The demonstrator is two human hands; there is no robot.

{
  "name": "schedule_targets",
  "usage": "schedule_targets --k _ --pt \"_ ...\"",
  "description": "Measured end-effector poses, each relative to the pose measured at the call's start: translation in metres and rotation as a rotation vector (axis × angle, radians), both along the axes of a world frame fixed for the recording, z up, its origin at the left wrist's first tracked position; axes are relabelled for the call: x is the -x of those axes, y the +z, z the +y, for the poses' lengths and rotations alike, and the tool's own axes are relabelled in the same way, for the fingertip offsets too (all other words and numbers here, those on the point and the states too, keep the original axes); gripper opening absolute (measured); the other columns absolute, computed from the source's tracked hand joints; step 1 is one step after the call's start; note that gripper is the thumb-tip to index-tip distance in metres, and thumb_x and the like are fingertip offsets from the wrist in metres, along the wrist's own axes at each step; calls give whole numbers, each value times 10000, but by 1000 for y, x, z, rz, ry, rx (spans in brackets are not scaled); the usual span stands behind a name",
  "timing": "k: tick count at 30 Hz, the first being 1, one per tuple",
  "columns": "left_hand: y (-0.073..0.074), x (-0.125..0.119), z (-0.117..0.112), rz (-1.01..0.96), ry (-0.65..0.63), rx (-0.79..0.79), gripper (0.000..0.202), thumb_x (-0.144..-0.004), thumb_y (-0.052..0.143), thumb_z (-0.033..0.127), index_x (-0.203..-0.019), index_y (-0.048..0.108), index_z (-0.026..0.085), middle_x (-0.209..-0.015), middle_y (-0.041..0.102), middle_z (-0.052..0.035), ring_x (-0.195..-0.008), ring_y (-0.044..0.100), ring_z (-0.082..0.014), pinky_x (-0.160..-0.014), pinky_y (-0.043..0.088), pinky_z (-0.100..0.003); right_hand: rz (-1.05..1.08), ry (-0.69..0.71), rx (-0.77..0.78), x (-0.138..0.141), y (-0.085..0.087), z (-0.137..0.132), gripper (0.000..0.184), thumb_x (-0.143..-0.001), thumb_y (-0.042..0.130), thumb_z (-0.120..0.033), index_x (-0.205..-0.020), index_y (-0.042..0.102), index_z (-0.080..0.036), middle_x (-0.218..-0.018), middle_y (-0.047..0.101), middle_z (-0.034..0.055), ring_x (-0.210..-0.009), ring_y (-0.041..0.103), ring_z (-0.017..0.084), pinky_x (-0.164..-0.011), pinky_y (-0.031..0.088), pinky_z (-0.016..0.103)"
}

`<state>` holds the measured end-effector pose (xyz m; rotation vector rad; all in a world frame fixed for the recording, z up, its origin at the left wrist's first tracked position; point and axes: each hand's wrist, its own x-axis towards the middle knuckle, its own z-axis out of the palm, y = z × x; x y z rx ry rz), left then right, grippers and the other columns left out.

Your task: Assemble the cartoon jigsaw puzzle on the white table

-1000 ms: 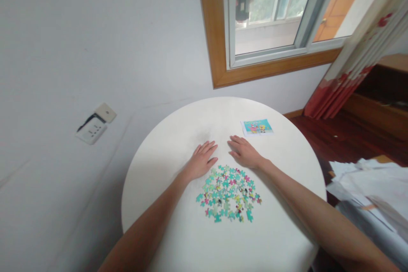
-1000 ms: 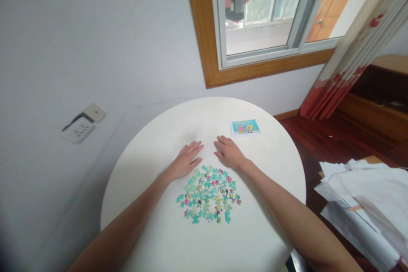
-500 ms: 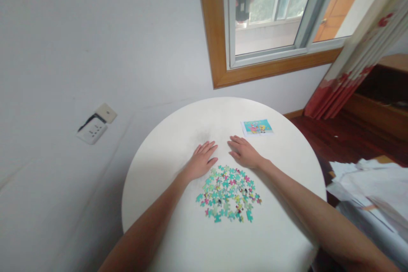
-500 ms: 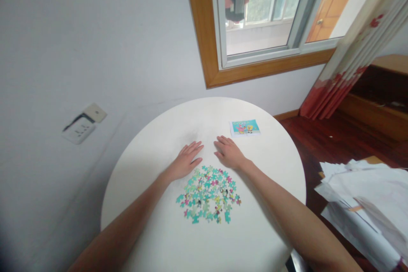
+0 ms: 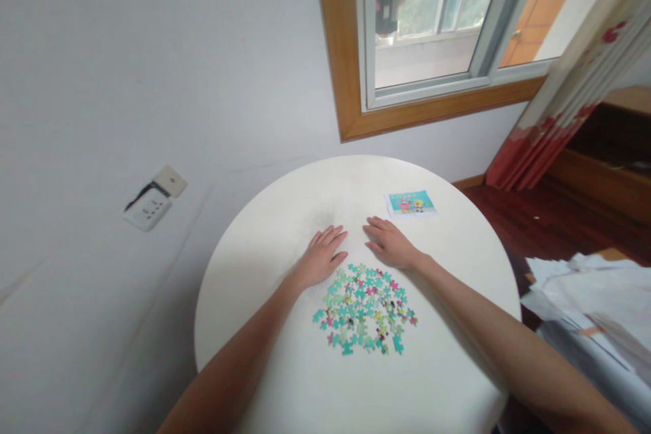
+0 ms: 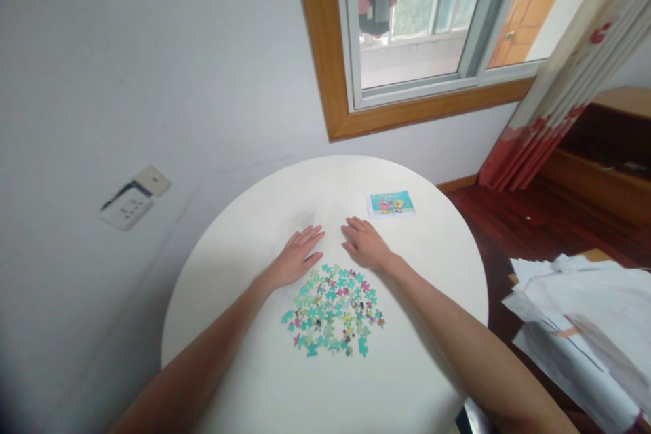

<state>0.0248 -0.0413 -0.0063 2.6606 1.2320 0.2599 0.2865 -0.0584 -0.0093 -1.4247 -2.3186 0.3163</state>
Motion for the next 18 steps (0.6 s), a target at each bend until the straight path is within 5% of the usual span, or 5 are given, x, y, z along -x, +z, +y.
schedule_targets --k 13,18 --pt "-1 0 1 -9 1 3 530 -1009 411 438 -1512 371 278 -1618 305 -41 -1510 216 -241 -1232 165 -503 -6 6 -1 0 1 0 501 -965 499 -353 -1409 524 -122 -1540 413 178 -1459 330 283 -1195 269 456" --pt "10 -3 -4 -85 -23 13 463 -968 540 380 -1416 518 264 -1546 428 -65 -1451 332 -260 -1210 234 -476 -20 7 11 1 4 -1 505 -969 489 -352 -1414 520 -115 -1547 404 177 -1462 325 288 -1198 263 455"
